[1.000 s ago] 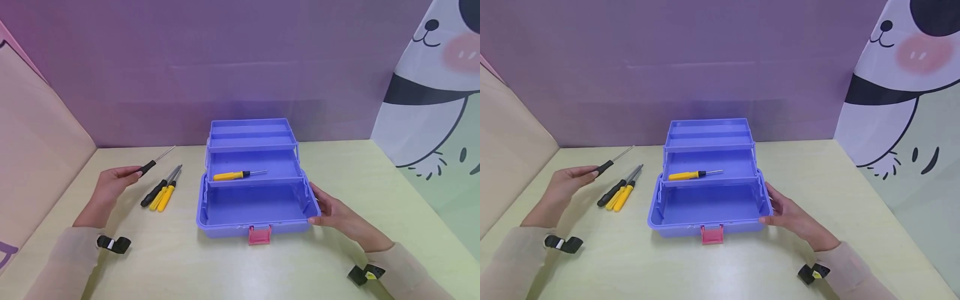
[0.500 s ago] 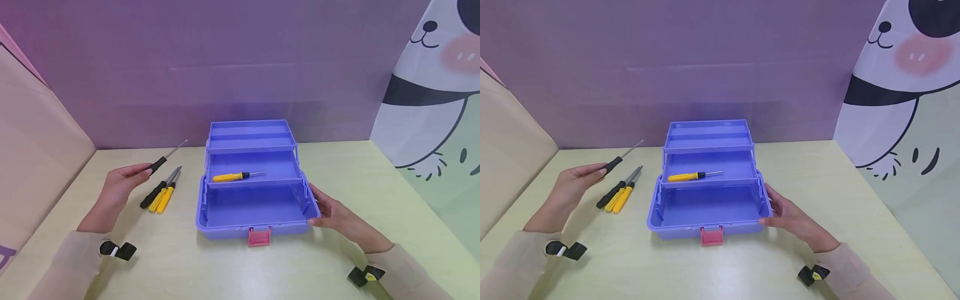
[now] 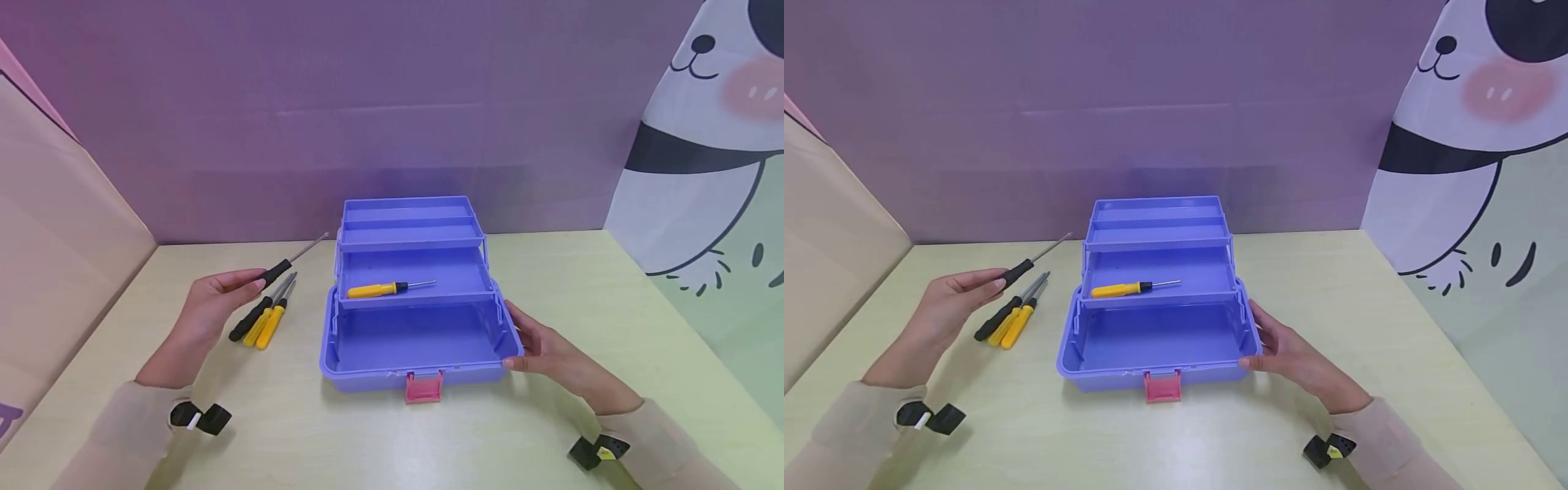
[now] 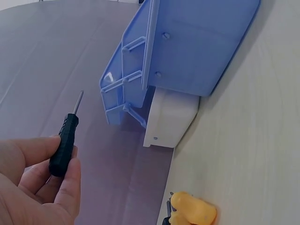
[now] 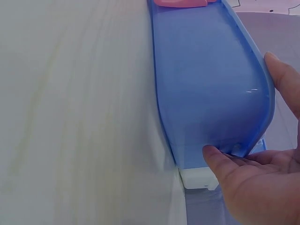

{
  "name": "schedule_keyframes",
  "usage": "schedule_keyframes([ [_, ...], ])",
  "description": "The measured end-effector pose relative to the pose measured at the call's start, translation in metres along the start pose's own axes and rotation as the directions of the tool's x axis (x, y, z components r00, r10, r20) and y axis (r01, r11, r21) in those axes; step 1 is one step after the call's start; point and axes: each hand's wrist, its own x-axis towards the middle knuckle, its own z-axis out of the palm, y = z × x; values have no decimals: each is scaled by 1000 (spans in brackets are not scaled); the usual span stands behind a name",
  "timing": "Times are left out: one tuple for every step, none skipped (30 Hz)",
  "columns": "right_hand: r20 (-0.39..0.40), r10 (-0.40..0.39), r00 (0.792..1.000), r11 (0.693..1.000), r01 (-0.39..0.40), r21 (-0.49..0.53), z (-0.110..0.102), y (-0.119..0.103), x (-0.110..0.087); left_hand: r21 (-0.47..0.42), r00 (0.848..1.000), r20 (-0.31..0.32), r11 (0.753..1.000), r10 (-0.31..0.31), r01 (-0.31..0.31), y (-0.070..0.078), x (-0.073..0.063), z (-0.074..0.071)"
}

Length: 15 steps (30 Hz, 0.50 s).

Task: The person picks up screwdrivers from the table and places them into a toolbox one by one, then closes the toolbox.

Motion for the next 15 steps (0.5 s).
schedule_keyframes([
  [1, 0, 1000, 1000, 0, 3, 0, 0, 0, 1, 1000, 1, 1000, -1, 1, 0, 0, 1],
  [-1, 4, 1000, 1000, -4, 3, -1, 0, 0, -3, 1000, 3, 1000, -1, 1, 1, -1, 2],
  [0, 3, 1000, 1000, -3, 5, -1, 0, 0, -3, 1000, 4, 1000, 2, -2, 1, -1, 2],
  [1, 3, 1000, 1000, -3, 6, -1, 1, 0, -4, 1000, 6, 1000, 5, -5, 1, -1, 3],
  [1, 1, 1000, 1000, -1, 8, -1, 0, 1, 3, 1000, 7, 1000, 7, -7, 2, -1, 4],
  [4, -4, 1000, 1000, 4, 8, -1, 0, 1, 8, 1000, 9, 1000, 8, -8, 3, -2, 5],
  [6, -8, 1000, 1000, 8, 6, -1, 0, 1, 21, 1000, 11, 1000, 7, -7, 3, -2, 6],
  [6, -11, 1000, 1000, 11, 4, -1, 0, 1, 37, 1000, 12, 999, 1, -2, 3, -2, 7],
  [8, -13, 1000, 1000, 13, 4, -1, -1, 1, 59, 1000, 11, 998, -5, 4, 4, -2, 8],
  [8, -14, 1000, 1000, 14, 6, -1, -1, 1, 81, 1000, 11, 997, -15, 14, 5, -2, 9],
  [11, -18, 1000, 1000, 18, 5, 0, -1, 1, 102, 1000, 11, 995, -19, 18, 5, -3, 11],
  [13, -20, 1000, 1000, 19, 4, 0, -1, 1, 118, 1000, 12, 993, -22, 20, 6, -3, 12],
  [11, -15, 1000, 1000, 15, 3, 0, -1, 1, 138, 1000, 13, 990, -25, 23, 6, -4, 13],
  [11, -16, 1000, 1000, 16, 1, 0, -1, 1, 154, 1000, 11, 988, -25, 23, 7, -4, 14],
  [9, -13, 1000, 1000, 13, 0, 0, -1, 0, 163, 1000, 12, 986, -25, 22, 8, -4, 15],
])
